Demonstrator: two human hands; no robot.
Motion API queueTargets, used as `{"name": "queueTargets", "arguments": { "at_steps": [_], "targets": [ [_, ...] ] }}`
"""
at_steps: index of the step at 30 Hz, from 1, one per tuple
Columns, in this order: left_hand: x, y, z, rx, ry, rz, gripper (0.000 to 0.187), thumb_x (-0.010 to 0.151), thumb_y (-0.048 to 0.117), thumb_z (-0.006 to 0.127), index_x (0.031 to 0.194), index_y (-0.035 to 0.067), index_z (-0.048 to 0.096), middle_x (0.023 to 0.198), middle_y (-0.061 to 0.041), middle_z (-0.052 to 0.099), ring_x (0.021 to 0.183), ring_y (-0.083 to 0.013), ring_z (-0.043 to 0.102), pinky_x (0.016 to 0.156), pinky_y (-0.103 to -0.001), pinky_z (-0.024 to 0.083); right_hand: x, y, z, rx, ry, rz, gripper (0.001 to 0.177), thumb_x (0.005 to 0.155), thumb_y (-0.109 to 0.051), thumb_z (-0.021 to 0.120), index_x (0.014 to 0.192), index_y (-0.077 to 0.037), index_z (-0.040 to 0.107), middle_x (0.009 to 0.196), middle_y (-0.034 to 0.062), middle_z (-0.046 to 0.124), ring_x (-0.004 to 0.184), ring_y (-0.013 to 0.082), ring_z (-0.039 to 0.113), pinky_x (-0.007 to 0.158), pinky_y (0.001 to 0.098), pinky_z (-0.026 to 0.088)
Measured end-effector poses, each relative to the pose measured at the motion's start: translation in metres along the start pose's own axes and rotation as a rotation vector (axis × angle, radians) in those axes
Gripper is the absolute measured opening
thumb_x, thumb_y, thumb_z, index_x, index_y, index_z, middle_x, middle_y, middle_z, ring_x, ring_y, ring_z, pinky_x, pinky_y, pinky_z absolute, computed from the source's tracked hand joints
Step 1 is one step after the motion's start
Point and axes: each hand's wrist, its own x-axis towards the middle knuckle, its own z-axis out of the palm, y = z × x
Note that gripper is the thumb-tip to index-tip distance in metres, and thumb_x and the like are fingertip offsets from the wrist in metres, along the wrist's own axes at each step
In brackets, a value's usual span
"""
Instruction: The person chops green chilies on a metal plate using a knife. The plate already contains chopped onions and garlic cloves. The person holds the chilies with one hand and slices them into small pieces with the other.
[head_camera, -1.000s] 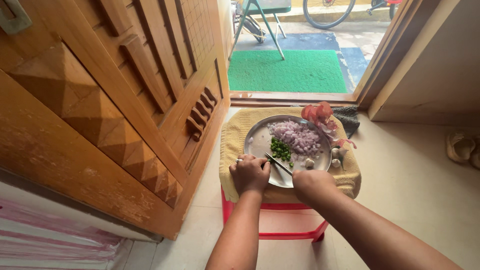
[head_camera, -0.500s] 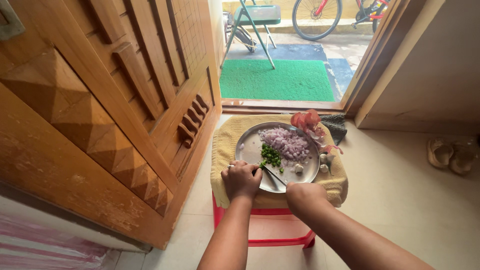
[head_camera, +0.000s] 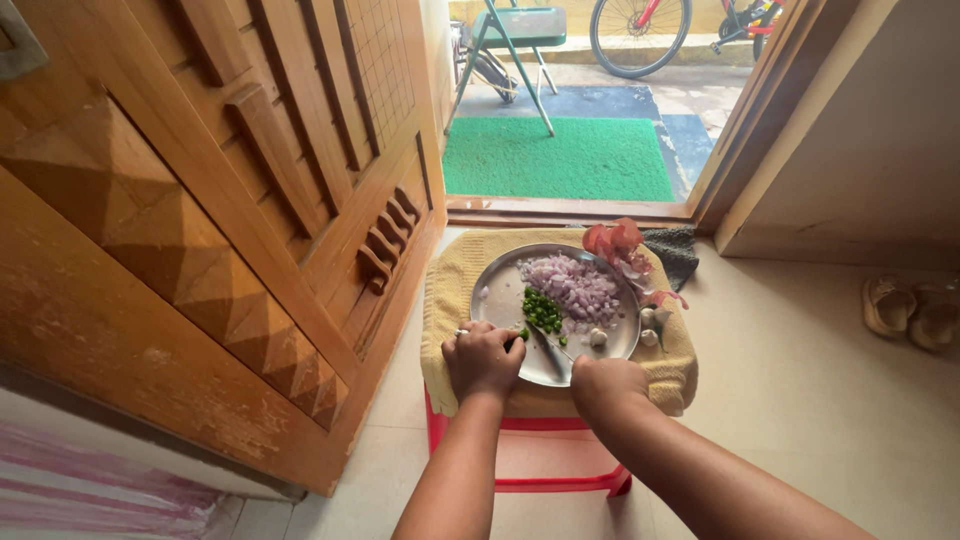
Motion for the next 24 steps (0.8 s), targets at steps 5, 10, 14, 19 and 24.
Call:
{"name": "queueTargets", "arguments": {
  "at_steps": [5,10,14,19,24],
  "targets": [
    [0.000,0.002,-0.002,0.002,-0.010,0.003,0.020,0.080,0.041,0.070,0.087,0.029,0.084,0.100,0.002,0.074,0.107,-0.0201,0.062,0.096,-0.044,0.038,0.001,0.008,-0.003,-0.026,0.040,-0.061,0.020,0.095,-0.016,0.057,0.112,-0.010,0.064,0.098,0.0130,0.077,0.091,0.0306,0.077,0.070,0.0425,0.062],
    [-0.004,-0.002,0.003,0.029,0.046,0.024,0.019,0.079,0.040,0.071,0.085,0.028,0.084,0.098,0.001,0.075,0.110,-0.0234,0.062,0.093,-0.045,0.039,-0.013,0.029,-0.012,0.213,0.097,-0.145,0.025,0.096,-0.030,0.054,0.097,-0.009,0.067,0.090,0.0131,0.075,0.089,0.0347,0.073,0.080,0.0494,0.057],
    [0.000,0.000,0.002,0.015,0.012,0.011,0.019,0.079,0.040,0.071,0.087,0.027,0.084,0.100,0.001,0.074,0.108,-0.0228,0.063,0.094,-0.045,0.039,-0.020,0.024,-0.011,0.278,0.146,-0.126,0.027,0.094,-0.034,0.052,0.096,-0.009,0.065,0.091,0.0136,0.074,0.091,0.0358,0.072,0.081,0.0514,0.056],
    [-0.001,0.000,0.002,-0.003,0.004,0.001,0.019,0.080,0.039,0.070,0.088,0.028,0.083,0.101,0.001,0.074,0.109,-0.0220,0.063,0.097,-0.044,0.038,-0.026,0.020,-0.011,0.250,0.148,-0.135,0.027,0.095,-0.035,0.052,0.096,-0.010,0.062,0.088,0.0135,0.074,0.087,0.0357,0.073,0.078,0.0510,0.057],
    [-0.001,0.000,0.003,0.002,0.035,0.018,0.018,0.077,0.038,0.072,0.086,0.028,0.084,0.099,0.000,0.074,0.112,-0.0237,0.061,0.096,-0.046,0.037,-0.027,0.018,-0.012,0.223,0.123,-0.136,0.026,0.097,-0.033,0.049,0.097,-0.010,0.062,0.085,0.0141,0.074,0.085,0.0356,0.073,0.077,0.0511,0.057]
  ]
}}
